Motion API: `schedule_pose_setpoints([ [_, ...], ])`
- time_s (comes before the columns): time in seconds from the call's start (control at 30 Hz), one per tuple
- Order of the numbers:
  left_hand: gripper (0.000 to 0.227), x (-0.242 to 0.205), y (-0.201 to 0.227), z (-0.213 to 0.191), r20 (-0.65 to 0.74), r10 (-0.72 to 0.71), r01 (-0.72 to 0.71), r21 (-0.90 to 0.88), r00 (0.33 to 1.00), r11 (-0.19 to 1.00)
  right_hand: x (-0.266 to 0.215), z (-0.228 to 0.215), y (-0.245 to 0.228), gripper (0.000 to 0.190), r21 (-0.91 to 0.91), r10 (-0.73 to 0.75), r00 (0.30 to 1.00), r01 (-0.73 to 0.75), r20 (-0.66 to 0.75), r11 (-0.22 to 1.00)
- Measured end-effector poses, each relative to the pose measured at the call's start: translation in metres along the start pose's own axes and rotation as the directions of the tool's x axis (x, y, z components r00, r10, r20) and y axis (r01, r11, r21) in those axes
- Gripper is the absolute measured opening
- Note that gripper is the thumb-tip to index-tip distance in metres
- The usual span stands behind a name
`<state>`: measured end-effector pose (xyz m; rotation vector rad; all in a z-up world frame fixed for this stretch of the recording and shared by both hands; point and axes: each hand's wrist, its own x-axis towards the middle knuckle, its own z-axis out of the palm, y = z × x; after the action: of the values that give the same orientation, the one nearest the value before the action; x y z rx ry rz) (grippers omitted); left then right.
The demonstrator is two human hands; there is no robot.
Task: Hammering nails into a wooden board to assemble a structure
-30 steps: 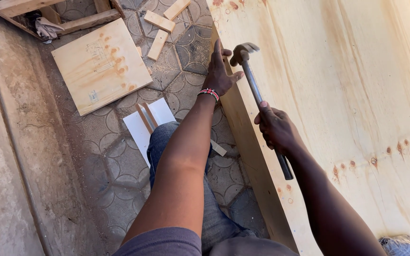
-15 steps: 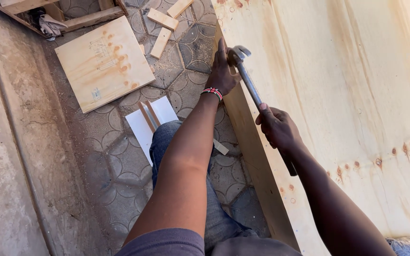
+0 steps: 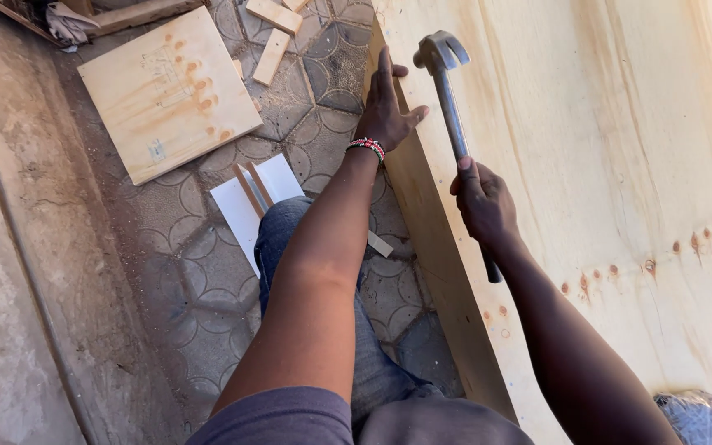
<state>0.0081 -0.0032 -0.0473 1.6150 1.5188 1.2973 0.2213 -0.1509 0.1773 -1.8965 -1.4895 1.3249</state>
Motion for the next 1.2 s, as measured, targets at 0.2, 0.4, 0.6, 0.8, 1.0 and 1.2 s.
schedule_pose_setpoints([
  [0.2, 0.144, -0.007, 0.026, 0.006, -0.032, -0.061, 0.060, -0.029, 0.998, 0.998, -0.010, -0.014, 0.006, 0.069, -0.060, 0.190, 0.979, -0.185, 0.078, 0.981],
  [0.4, 0.105, -0.013, -0.006, 0.065, 0.032, -0.358, 0.339, 0.245, 0.933, 0.908, -0.059, -0.042, 0.100, 0.064, 0.249, 0.099, 0.993, -0.081, -0.060, 0.965],
  [0.6, 0.116, -0.065, 0.032, 0.106, -0.005, -0.468, 0.429, 0.408, 0.884, 0.806, -0.170, -0.087, 0.206, 0.064, 0.352, 0.190, 0.973, -0.133, -0.133, 0.927],
  [0.8, 0.126, -0.142, 0.083, 0.109, 0.154, -0.611, 0.521, 0.389, 0.776, 0.760, -0.296, -0.104, 0.285, 0.058, 0.370, 0.245, 0.948, -0.157, -0.204, 0.916],
  [1.0, 0.083, -0.209, 0.227, 0.095, 0.049, -0.179, 0.166, 0.198, 0.983, 0.966, -0.403, -0.075, 0.343, 0.052, 0.409, 0.287, 0.898, -0.136, -0.334, 0.902],
  [1.2, 0.010, -0.287, 0.343, 0.191, 0.706, 0.293, -0.115, -0.289, 0.644, 0.950, -0.491, -0.035, 0.390, 0.046, 0.614, 0.417, 0.833, -0.122, -0.364, 0.780],
])
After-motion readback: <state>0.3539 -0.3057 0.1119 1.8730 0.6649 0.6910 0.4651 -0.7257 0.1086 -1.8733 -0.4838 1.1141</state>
